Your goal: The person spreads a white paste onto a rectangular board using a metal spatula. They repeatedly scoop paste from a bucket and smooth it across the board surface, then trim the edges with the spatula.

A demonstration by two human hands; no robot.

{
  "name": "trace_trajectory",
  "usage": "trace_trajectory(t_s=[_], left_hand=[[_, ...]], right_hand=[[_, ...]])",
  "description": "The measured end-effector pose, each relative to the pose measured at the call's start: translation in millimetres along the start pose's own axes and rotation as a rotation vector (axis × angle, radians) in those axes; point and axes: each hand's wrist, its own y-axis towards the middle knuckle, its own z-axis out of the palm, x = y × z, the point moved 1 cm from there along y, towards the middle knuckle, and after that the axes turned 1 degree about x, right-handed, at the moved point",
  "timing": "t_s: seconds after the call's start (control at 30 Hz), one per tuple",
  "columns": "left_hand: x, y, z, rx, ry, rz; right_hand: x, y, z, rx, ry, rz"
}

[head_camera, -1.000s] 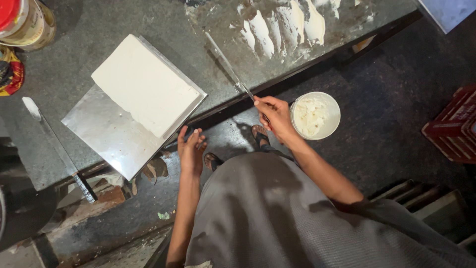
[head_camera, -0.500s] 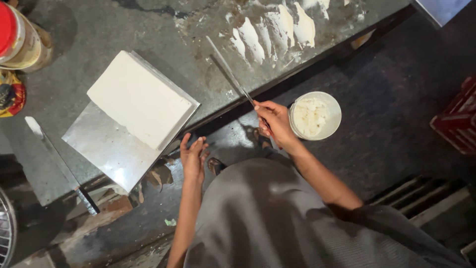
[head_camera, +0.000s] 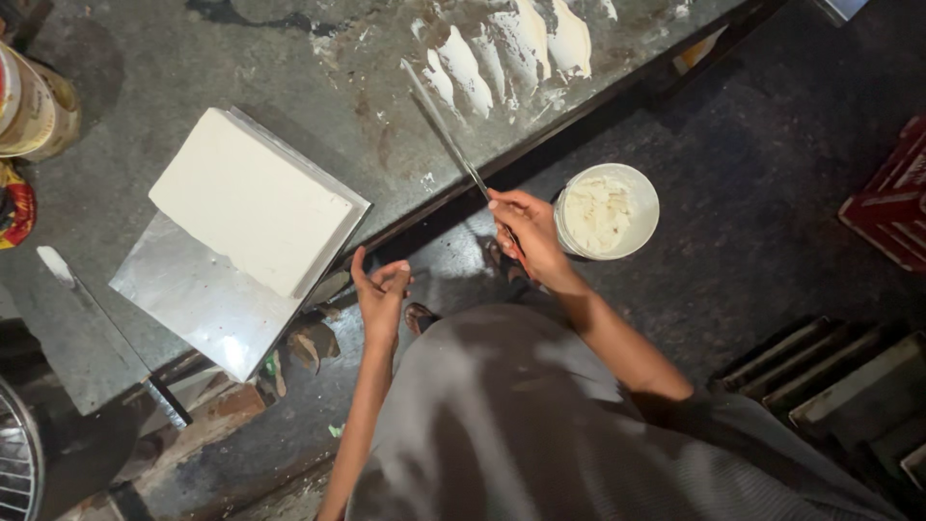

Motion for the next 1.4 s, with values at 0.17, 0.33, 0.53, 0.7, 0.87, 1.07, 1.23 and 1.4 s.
trace_trajectory(t_s=[0.17, 0.33, 0.53, 0.7, 0.87, 1.07, 1.23, 1.4], left_hand=[[1.5, 0.9, 4.3, 0.030, 0.051, 0.009], [-0.9, 0.4, 8.8, 0.014, 0.094, -0.002], [-6.5, -1.9, 10.2, 0.031, 0.068, 0.021], [-10.5, -7.8, 10.5, 0.019, 0.055, 0.050], [-30.3, -19.3, 7.5, -0.004, 0.011, 0.196], [-67.2, -28.3, -3.6, -0.091, -0.012, 0.263], [-89.3, -26.7, -0.2, -0.106, -0.005, 0.274], [-98.9, -32.2, 5.7, -0.099, 0.040, 0.331]], right_hand=[[1.3, -3.5, -4.5, 0.086, 0.011, -0.079], [2.4, -7.2, -5.9, 0.065, -0.010, -0.038], [7.8, -5.9, -4.3, 0.049, 0.001, -0.027], [10.9, -6.3, 1.3, 0.040, -0.100, -0.030], [16.9, -7.4, 5.6, 0.046, -0.100, -0.015], [17.1, -6.9, 3.2, 0.058, -0.142, -0.046], [15.3, -5.6, 2.1, 0.053, -0.135, -0.055], [13.8, -10.6, 2.1, 0.042, -0.140, -0.065]])
